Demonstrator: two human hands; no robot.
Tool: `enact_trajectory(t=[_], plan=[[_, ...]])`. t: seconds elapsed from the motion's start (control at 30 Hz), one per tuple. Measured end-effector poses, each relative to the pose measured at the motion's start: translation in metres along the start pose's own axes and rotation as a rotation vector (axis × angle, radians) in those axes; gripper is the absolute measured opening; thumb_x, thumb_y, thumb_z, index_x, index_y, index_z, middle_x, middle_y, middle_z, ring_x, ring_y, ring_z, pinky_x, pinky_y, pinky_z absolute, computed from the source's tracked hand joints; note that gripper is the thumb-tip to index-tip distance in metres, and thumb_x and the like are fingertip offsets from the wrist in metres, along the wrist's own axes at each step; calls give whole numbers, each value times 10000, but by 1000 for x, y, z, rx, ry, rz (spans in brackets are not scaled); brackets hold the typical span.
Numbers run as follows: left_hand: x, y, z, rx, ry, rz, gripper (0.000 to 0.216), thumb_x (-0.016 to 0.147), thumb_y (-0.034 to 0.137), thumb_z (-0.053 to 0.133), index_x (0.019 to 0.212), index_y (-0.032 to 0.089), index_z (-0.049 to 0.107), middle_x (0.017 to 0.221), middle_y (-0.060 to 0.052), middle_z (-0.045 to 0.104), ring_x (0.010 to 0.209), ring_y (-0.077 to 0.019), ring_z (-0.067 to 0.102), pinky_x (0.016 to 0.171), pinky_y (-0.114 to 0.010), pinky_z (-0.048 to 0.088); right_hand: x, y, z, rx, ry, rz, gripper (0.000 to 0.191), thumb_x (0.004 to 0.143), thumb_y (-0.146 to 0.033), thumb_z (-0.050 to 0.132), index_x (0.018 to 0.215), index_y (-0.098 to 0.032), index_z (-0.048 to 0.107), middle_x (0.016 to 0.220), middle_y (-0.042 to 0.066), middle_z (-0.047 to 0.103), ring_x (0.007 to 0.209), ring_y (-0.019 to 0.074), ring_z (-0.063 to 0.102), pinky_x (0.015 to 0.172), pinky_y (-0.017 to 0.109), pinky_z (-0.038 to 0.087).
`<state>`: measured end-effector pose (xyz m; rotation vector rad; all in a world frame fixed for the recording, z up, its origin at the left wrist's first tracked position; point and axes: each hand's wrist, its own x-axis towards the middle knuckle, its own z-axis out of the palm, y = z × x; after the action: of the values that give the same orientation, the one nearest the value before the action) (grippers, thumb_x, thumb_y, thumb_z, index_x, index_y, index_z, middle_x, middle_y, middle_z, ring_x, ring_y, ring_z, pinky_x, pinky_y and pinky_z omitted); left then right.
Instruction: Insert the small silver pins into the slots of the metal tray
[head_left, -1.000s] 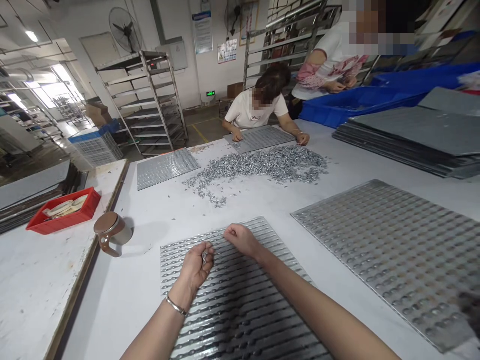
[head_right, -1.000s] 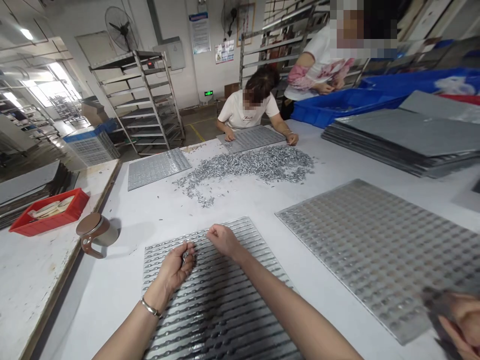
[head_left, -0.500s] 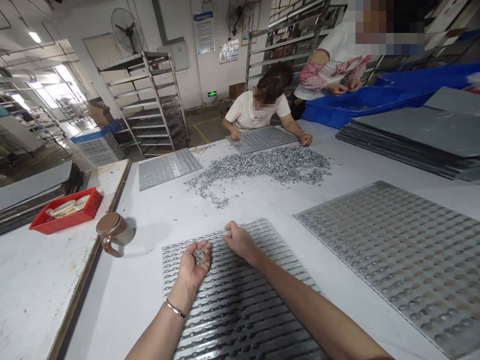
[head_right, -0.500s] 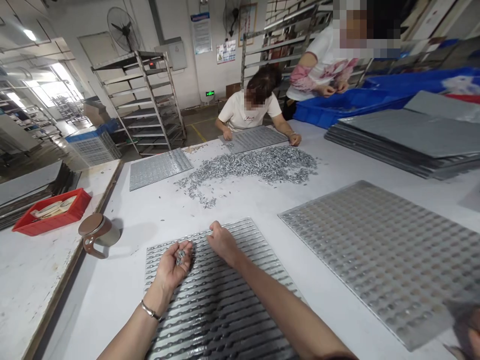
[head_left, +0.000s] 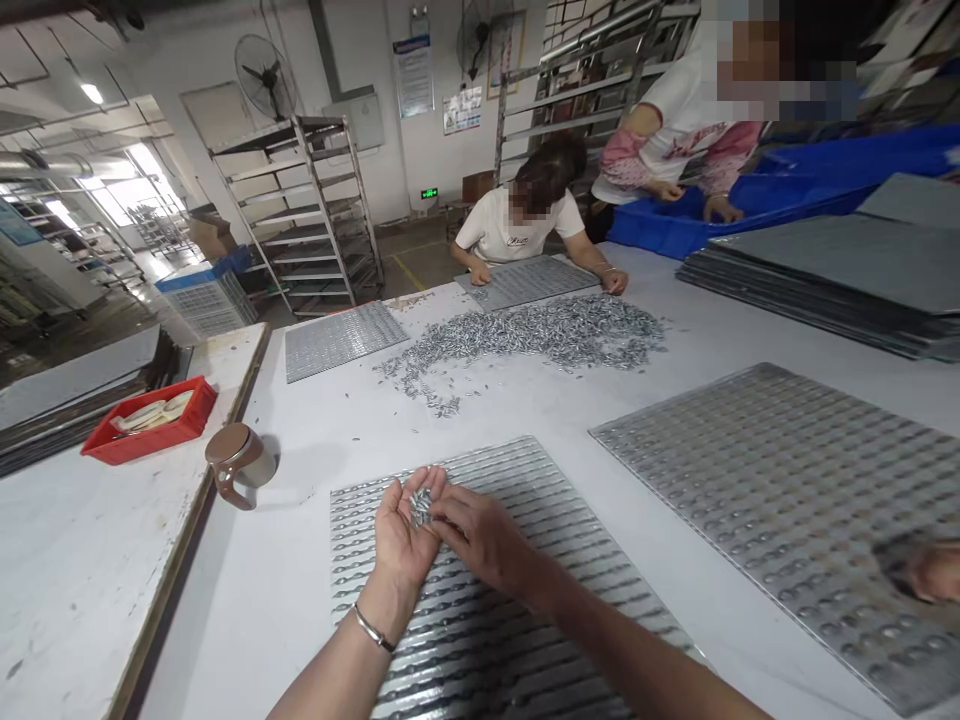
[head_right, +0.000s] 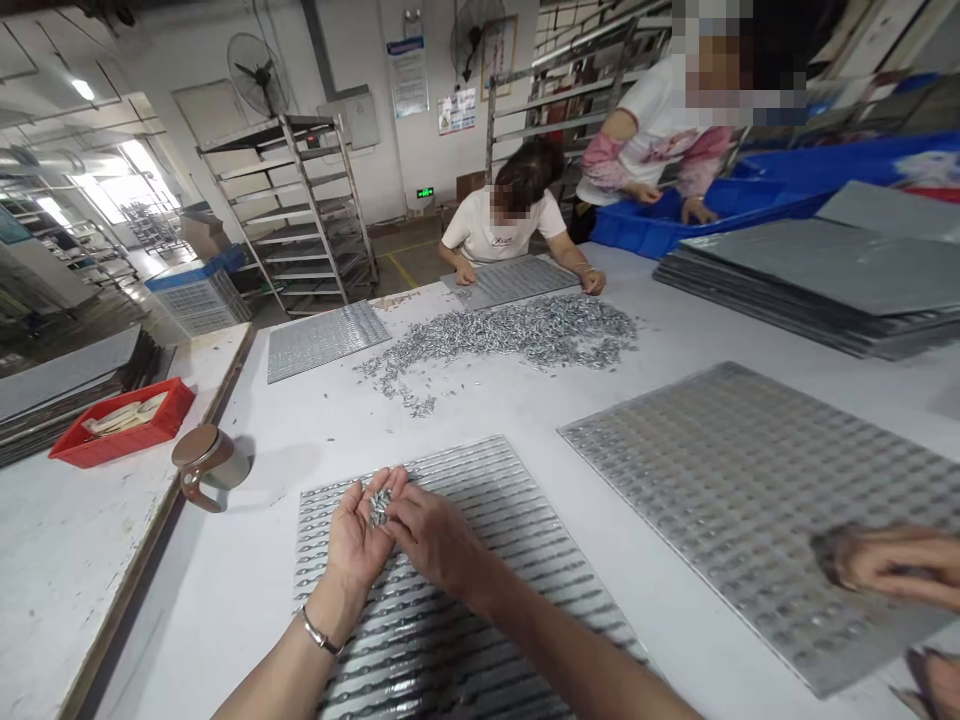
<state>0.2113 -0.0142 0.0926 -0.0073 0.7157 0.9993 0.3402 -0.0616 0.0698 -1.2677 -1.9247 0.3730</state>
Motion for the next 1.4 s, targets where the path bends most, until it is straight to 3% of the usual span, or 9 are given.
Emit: enact_trajectory(t=[0.17,0.27,0.37,0.5,0.63,0.87,1.17,1.3,1.4], plan=[[-1,-5,1,52,4,-6,294,993,254,486,1005,44,692,1077,-227,730,1078,-282,714,905,-364,599,-2,-1,-8,11,30,-1,207,1001,-217,460,860,-239,610,863,64,668,780,196,635,689,313,496],[0,-4,0,99,83,7,207,967,183,520,944,54,680,924,-183,728,874,-246,739,791,-343,624,1,11,-22,151,155,203,240,1015,-304,435,859,-226,600,742,17,659,686,174,624,656,292,496],[3,2,-5,167,184,35,114,935,86,543,935,77,657,823,-127,696,678,-168,690,619,-254,596,4,40,-36,194,194,396,268,997,-343,444,897,-204,650,724,7,683,624,164,618,652,286,500],[8,10,-13,304,221,77,134,937,25,510,957,84,628,843,-129,693,573,-107,609,526,-195,531,8,83,-29,97,67,404,237,900,-246,490,917,-180,716,886,52,751,744,189,667,719,294,507],[11,11,-23,424,101,105,85,953,101,557,884,109,605,772,-93,672,513,-84,533,436,-164,413,16,101,-7,12,-73,437,188,872,-186,517,843,-166,701,717,22,706,676,175,637,683,266,469],[18,17,-43,552,-20,97,363,735,337,865,936,94,684,590,42,522,424,-37,350,378,-152,189,30,95,14,-37,-161,388,179,889,-144,550,760,-179,669,806,44,713,807,179,631,771,257,425],[12,20,-37,543,-22,42,392,687,216,838,1035,69,731,703,-1,575,550,-68,485,471,-177,359,33,93,23,-116,-102,529,113,819,-92,613,879,-188,621,743,8,661,748,176,601,693,247,372],[9,16,-39,568,-90,91,385,585,279,944,832,119,696,699,-12,615,533,-58,457,444,-167,293,33,80,14,-90,-42,537,97,858,-137,599,945,-177,615,735,1,660,712,166,606,692,249,405],[8,15,-41,577,-120,75,428,569,360,967,740,125,653,697,-26,634,513,-45,437,433,-162,264,23,59,4,81,3,451,83,921,-236,565,898,-191,630,741,-5,675,696,152,621,677,239,445]])
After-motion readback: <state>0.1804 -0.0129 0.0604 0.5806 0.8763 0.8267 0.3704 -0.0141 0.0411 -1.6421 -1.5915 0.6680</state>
